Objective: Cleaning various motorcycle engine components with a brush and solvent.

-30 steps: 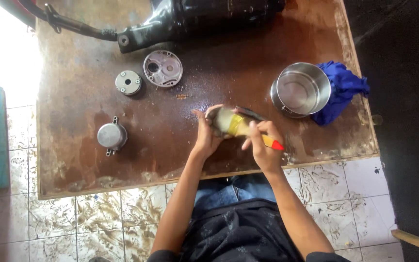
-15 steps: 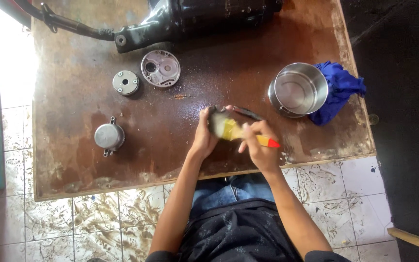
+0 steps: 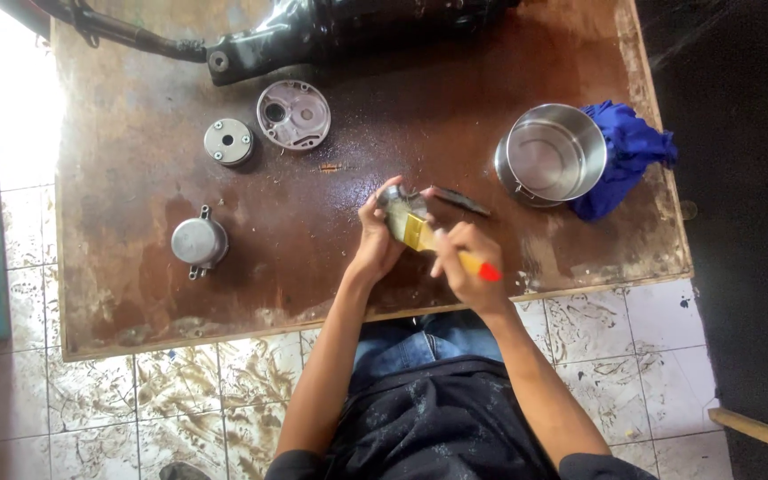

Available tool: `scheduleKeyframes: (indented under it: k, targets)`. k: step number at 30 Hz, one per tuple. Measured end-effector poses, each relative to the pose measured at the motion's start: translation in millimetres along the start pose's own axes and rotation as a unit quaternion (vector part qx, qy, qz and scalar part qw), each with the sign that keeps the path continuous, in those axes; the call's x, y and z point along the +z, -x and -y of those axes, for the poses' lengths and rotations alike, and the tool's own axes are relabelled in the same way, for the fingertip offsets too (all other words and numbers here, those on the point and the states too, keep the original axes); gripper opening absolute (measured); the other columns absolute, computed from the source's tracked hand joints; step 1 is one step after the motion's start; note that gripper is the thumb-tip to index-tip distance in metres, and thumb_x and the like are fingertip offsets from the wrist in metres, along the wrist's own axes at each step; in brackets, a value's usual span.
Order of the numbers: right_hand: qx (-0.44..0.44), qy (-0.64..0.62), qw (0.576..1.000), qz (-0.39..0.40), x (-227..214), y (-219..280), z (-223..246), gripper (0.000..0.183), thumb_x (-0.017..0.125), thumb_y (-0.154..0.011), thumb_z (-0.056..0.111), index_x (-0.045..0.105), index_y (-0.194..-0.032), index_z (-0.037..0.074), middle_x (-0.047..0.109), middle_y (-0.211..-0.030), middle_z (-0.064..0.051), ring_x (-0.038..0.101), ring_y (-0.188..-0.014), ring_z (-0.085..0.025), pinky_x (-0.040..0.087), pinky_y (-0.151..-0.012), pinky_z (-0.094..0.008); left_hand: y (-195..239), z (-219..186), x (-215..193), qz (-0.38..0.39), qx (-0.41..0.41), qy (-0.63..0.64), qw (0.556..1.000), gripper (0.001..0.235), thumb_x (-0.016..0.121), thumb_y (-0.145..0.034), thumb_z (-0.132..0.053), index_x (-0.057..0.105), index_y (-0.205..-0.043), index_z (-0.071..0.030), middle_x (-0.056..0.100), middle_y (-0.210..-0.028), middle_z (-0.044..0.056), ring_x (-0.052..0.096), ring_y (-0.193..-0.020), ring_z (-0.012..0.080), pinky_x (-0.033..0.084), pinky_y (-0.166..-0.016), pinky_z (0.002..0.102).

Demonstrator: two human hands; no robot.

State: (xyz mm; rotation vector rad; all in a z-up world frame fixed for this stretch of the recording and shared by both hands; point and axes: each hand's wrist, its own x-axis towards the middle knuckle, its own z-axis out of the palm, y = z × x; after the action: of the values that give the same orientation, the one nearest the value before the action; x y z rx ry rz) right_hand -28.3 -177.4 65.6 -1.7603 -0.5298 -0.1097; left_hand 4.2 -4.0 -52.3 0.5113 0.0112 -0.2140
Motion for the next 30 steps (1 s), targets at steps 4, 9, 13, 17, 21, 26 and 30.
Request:
scheduleKeyframes:
  k: [4,9,13,17,21,26,30]
  targets:
    - [0.025,-0.045,0.992,-0.118,-0.8,1.1,-9.6,0.024,0.061,-0.113,0.007,0.051,-0.091,0.003,0.065,-0.076,-0.006,0.063,-0.066,-0.012,0.048,-0.067,-0.028,4.9,-9.7,17.4,-0.124,-0.036,-0.124,0.984,0.062,0.033,-0.104,-0.054,0.032,-0.157,-0.023,0.05,-0.138,0.026,0.055,-0.118,0.0359,0.051,-0.097,0.06]
    - [0.058,-0.095,0.993,-0.029,-3.0,-0.9,-4.7,0.022,0.062,-0.107,0.008,0.052,-0.089,0.002,0.061,-0.08,-0.007,0.065,-0.063,-0.012,0.051,-0.057,-0.026,10.8,-21.9,38.7,-0.014,-0.012,-0.069,0.997,0.068,0.032,-0.108,-0.061,0.03,-0.162,-0.018,0.049,-0.151,0.021,0.055,-0.133,0.0337,0.046,-0.116,0.059]
    - [0.054,-0.072,0.988,-0.128,-10.1,-1.6,3.9,0.014,0.058,-0.106,0.008,0.054,-0.094,0.002,0.069,-0.09,-0.008,0.066,-0.064,-0.011,0.053,-0.057,-0.026,9.2,-27.1,53.1,-0.003,-0.028,-0.081,0.996,0.073,0.027,-0.099,-0.067,0.025,-0.161,-0.03,0.054,-0.148,0.02,0.058,-0.132,0.0304,0.048,-0.113,0.054]
    - [0.108,-0.113,0.985,-0.066,-39.0,-4.6,-3.1,0.023,0.063,-0.106,0.011,0.051,-0.089,0.004,0.062,-0.077,-0.008,0.062,-0.056,-0.014,0.05,-0.051,-0.027,7.2,-22.3,39.9,-0.116,-0.021,-0.059,0.991,0.073,0.024,-0.098,-0.074,0.044,-0.15,-0.026,0.065,-0.134,0.018,0.065,-0.106,0.0273,0.055,-0.087,0.045]
    - [0.129,-0.121,0.93,-0.323,-94.1,-20.3,-15.4,0.028,0.063,-0.11,0.018,0.048,-0.091,0.005,0.058,-0.076,-0.007,0.06,-0.052,-0.014,0.046,-0.047,-0.028,8.0,-19.2,34.5,-0.136,-0.007,-0.045,0.99,0.073,0.026,-0.1,-0.078,0.052,-0.129,-0.016,0.069,-0.132,0.016,0.066,-0.089,0.0291,0.058,-0.079,0.042]
    - [0.181,0.068,0.925,-0.326,-149.7,-44.9,-45.9,0.026,0.064,-0.109,0.017,0.05,-0.09,0.005,0.063,-0.071,-0.008,0.06,-0.049,-0.012,0.046,-0.043,-0.026,2.4,-19.7,42.1,-0.116,-0.03,-0.059,0.991,0.08,0.024,-0.098,-0.08,0.054,-0.134,-0.016,0.07,-0.134,0.016,0.067,-0.088,0.0264,0.054,-0.07,0.036]
    - [0.248,0.038,0.92,-0.301,-160.9,-53.9,-66.4,0.025,0.064,-0.106,0.017,0.051,-0.088,0.005,0.063,-0.068,-0.009,0.058,-0.044,-0.013,0.045,-0.04,-0.026,4.1,-24.4,53.5,-0.137,-0.06,-0.078,0.986,0.086,0.022,-0.095,-0.081,0.055,-0.135,-0.013,0.068,-0.134,0.017,0.067,-0.092,0.0246,0.057,-0.074,0.037]
